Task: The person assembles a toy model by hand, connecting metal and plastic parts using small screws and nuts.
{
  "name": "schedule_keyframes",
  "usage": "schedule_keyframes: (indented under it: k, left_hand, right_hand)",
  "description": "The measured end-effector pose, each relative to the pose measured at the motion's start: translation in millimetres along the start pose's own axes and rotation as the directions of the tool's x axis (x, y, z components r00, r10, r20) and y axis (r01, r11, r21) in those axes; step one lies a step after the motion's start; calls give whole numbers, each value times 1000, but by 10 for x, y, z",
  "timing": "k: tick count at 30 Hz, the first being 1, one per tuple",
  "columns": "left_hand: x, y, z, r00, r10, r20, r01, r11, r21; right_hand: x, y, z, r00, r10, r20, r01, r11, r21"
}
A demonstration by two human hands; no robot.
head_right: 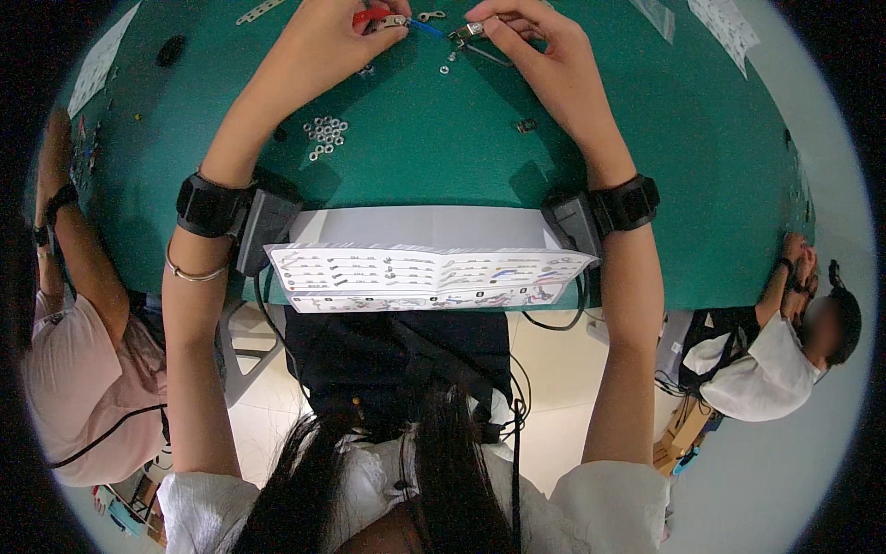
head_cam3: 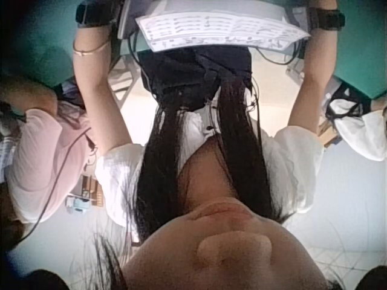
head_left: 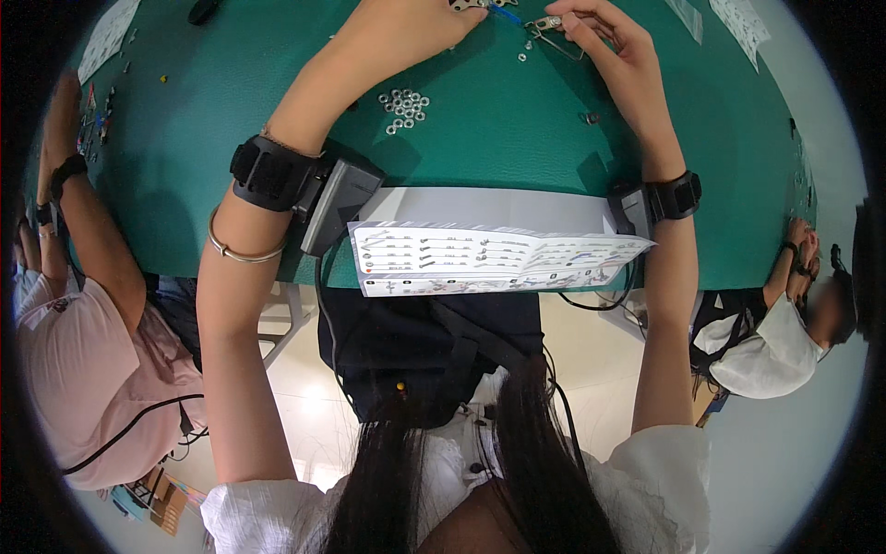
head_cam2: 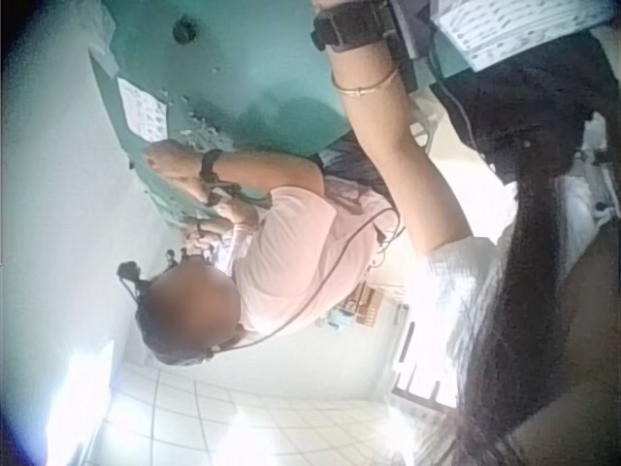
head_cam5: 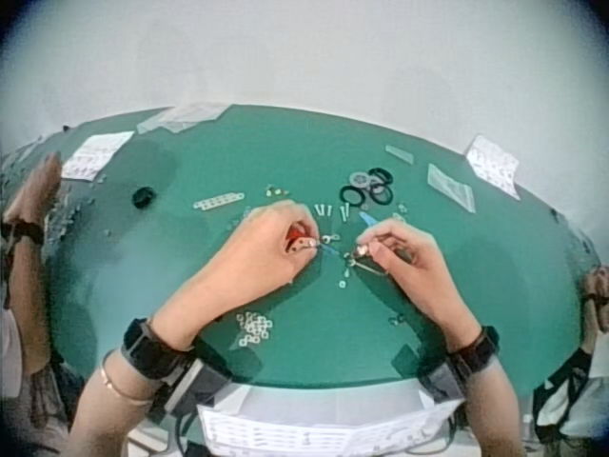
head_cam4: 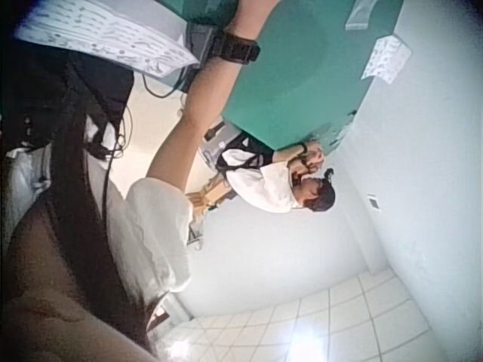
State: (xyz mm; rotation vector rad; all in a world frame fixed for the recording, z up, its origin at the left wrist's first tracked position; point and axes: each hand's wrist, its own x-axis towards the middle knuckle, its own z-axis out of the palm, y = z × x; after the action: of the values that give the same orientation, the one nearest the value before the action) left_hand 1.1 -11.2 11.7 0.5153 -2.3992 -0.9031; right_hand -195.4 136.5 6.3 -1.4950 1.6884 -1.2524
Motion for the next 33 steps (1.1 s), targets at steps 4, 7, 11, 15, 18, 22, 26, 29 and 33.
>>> schedule_keyframes:
  k: [4,7,11,15,18,22,26,29,33]
  left_hand:
    - [13,-49,15,998,62,-26,-63,998,-25]
    - [15,-94,41,994,94,-52,-96,995,-35]
    - [14,-83,34,993,95,-69,-96,995,-10]
    - [19,-68,23,992,105,-64,-106,994,-13]
    - [25,-55,12,995,82,-51,-83,996,-29]
    - [22,-55,6,995,85,-57,-87,995,-41]
    - [25,-56,0,993,100,-62,-103,994,-45]
    - [26,-57,-2,992,110,-61,-112,993,-28]
    - [25,-37,-6,993,109,-55,-110,994,-22]
  right_hand:
    - [2,-29,3,1000,-19,12,19,1000,12]
    - [8,10,-18,997,-74,18,75,996,-51]
    - [20,-29,-39,993,-110,43,115,981,-159]
    - [19,-50,-13,997,-74,27,77,990,-118]
    - [24,0,-9,999,-51,11,52,998,-38]
    - [25,-3,0,999,-35,16,35,999,-24]
    - [24,-4,-2,999,-49,6,50,996,-78]
    - [24,-4,3,998,-57,6,58,996,-69]
    - [23,-2,-2,999,-43,8,43,997,-61]
